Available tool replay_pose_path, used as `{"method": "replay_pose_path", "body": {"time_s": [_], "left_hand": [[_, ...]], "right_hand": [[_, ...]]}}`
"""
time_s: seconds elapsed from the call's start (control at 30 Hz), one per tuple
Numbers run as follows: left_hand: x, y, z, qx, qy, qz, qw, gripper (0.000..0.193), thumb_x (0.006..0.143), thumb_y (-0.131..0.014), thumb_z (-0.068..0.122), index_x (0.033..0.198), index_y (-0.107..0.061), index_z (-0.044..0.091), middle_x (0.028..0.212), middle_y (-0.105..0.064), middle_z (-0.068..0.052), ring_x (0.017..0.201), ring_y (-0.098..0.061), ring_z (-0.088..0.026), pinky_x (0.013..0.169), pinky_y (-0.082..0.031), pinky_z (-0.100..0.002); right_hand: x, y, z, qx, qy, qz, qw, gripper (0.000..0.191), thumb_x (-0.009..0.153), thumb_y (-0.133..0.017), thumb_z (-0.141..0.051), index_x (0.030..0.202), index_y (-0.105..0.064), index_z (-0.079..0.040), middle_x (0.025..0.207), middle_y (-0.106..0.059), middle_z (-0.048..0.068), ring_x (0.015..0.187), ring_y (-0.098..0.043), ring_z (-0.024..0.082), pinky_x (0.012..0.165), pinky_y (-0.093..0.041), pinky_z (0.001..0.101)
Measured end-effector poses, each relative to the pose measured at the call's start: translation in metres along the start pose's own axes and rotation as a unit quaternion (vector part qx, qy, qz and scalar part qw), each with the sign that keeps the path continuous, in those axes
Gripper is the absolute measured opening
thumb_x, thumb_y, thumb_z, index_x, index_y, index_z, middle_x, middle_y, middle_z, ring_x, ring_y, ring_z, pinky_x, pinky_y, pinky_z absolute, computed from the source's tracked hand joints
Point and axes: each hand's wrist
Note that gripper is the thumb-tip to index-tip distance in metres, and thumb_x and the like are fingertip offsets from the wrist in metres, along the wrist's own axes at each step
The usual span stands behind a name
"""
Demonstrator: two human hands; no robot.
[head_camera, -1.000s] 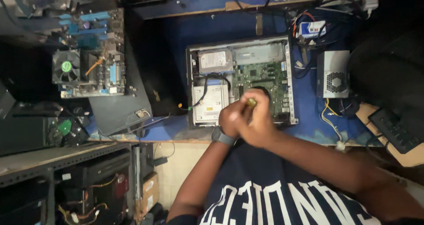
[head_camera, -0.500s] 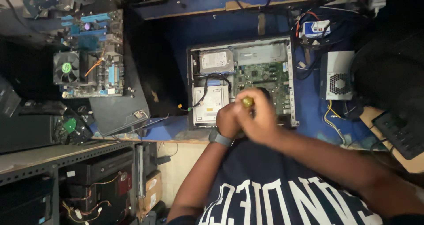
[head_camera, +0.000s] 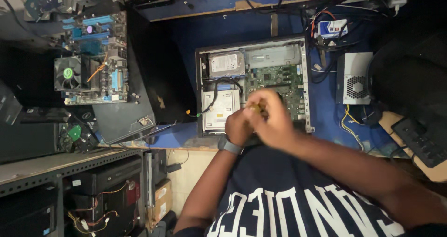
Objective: The person uses a yellow screwdriver to remove screws from a CPU fan and then detaches the fan from the motherboard inside an open desktop case. They then pick up a power supply unit and unscrew its mounting screws.
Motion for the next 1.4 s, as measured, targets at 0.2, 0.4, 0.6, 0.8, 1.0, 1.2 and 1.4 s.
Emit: {"method": "replay_pose_path", "body": {"time_s": [0.2,0.4,0.6,0.8,1.0,1.2,1.4], "left_hand": [[0.008,0.016,0.011,-0.083,-0.044,-0.097,0.991,0.029,0.08,-0.071,0.014,0.108,-0.069,0.009,0.1,-0.072,-0.016,0.09,-0.071,-0.038,0.072,-0.058,-0.044],[0.004,0.004,0.002,-0.042,-0.007,-0.119,0.992,0.019,0.087,-0.07,0.016,0.106,-0.071,0.013,0.096,-0.074,-0.013,0.087,-0.074,-0.037,0.07,-0.058,-0.044],[0.004,0.005,0.004,0.024,-0.067,-0.018,0.997,0.019,0.081,-0.076,0.016,0.098,-0.07,0.012,0.094,-0.072,-0.015,0.086,-0.071,-0.039,0.073,-0.057,-0.048],[-0.001,0.014,0.01,-0.044,-0.063,-0.042,0.996,0.034,0.082,-0.066,0.001,0.116,-0.069,0.006,0.108,-0.07,-0.02,0.097,-0.069,-0.04,0.079,-0.056,-0.047],[0.002,0.016,0.021,-0.008,-0.005,0.027,1.0,0.028,0.081,-0.085,0.019,0.102,-0.069,0.009,0.092,-0.071,-0.014,0.083,-0.071,-0.036,0.068,-0.056,-0.045],[0.002,0.013,0.012,-0.006,-0.032,0.008,0.999,0.031,0.079,-0.076,0.008,0.108,-0.065,0.008,0.098,-0.07,-0.016,0.085,-0.069,-0.039,0.069,-0.056,-0.047],[-0.003,0.011,0.004,-0.046,-0.078,-0.017,0.996,0.031,0.081,-0.072,0.003,0.11,-0.068,0.013,0.102,-0.072,-0.014,0.089,-0.071,-0.037,0.074,-0.058,-0.045]], "right_hand": [[-0.003,0.013,0.015,-0.124,0.003,-0.129,0.984,0.044,0.086,-0.082,-0.033,0.072,-0.05,-0.005,0.073,-0.051,0.007,0.067,-0.052,0.017,0.064,-0.044,0.0337],[0.032,0.047,-0.008,-0.208,0.041,-0.244,0.946,0.03,0.089,-0.077,-0.035,0.084,-0.062,-0.01,0.085,-0.065,0.006,0.079,-0.065,0.028,0.074,-0.051,0.0384],[0.034,0.044,-0.055,-0.352,0.077,-0.188,0.913,0.033,0.087,-0.08,-0.028,0.107,-0.069,-0.005,0.102,-0.07,0.011,0.094,-0.069,0.031,0.081,-0.055,0.0399],[0.032,0.051,-0.066,-0.273,0.055,-0.192,0.941,0.038,0.088,-0.074,-0.011,0.124,-0.067,-0.001,0.126,-0.068,0.017,0.117,-0.066,0.031,0.096,-0.056,0.0392],[0.028,0.046,-0.061,-0.249,-0.037,-0.168,0.953,0.038,0.081,-0.084,-0.019,0.115,-0.073,-0.006,0.107,-0.07,0.013,0.098,-0.069,0.026,0.083,-0.057,0.036],[0.02,0.043,-0.057,-0.283,0.03,-0.167,0.944,0.041,0.09,-0.077,-0.014,0.129,-0.067,-0.005,0.115,-0.07,0.013,0.107,-0.069,0.029,0.093,-0.056,0.0378],[0.018,0.049,-0.053,-0.21,-0.007,-0.173,0.962,0.047,0.088,-0.078,-0.014,0.131,-0.064,-0.005,0.122,-0.063,0.017,0.106,-0.069,0.027,0.094,-0.057,0.0348]]}}
Point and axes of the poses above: each hand's wrist, its own x-axis towards the middle knuckle, its own y-axis out of the back of the hand, z = x × y
